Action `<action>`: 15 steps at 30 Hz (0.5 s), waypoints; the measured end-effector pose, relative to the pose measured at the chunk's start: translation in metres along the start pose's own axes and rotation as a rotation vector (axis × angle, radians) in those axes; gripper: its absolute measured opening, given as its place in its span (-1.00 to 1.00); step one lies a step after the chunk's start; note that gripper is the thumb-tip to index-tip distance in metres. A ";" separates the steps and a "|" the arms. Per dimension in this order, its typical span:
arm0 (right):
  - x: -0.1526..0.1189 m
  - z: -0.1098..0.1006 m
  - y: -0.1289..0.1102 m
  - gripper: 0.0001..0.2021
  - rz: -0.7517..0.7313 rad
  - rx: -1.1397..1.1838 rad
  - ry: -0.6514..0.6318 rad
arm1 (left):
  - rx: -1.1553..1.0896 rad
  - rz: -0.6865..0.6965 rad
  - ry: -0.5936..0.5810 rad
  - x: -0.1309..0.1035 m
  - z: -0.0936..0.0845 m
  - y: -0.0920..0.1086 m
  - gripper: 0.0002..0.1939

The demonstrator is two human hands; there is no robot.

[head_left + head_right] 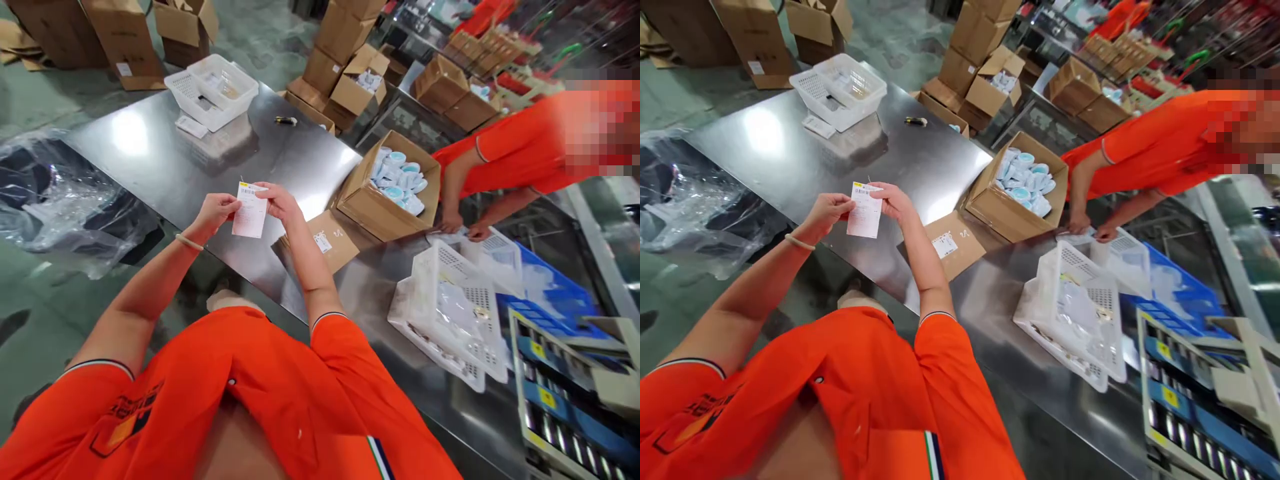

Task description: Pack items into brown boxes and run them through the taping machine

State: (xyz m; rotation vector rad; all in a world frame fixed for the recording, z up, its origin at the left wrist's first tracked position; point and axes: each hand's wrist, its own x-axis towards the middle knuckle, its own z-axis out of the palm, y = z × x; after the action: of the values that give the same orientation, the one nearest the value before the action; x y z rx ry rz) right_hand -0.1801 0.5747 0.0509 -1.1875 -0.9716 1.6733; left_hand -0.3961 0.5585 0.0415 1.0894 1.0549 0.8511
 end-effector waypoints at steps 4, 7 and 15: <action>0.053 0.000 -0.003 -0.74 0.033 0.045 0.023 | 0.009 -0.002 0.013 0.045 -0.029 0.007 -0.89; 0.089 0.007 -0.003 -0.71 -0.025 0.075 0.140 | 0.021 -0.046 0.030 0.074 -0.052 0.012 -0.89; 0.152 0.003 -0.022 -0.60 -0.120 0.049 0.425 | 0.099 -0.165 0.019 0.145 -0.092 0.026 -0.83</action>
State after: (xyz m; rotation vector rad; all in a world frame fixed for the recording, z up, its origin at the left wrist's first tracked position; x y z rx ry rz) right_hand -0.2083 0.7235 0.0249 -1.3522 -0.7151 1.2720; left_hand -0.4433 0.7249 0.0214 1.0621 1.1961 0.6847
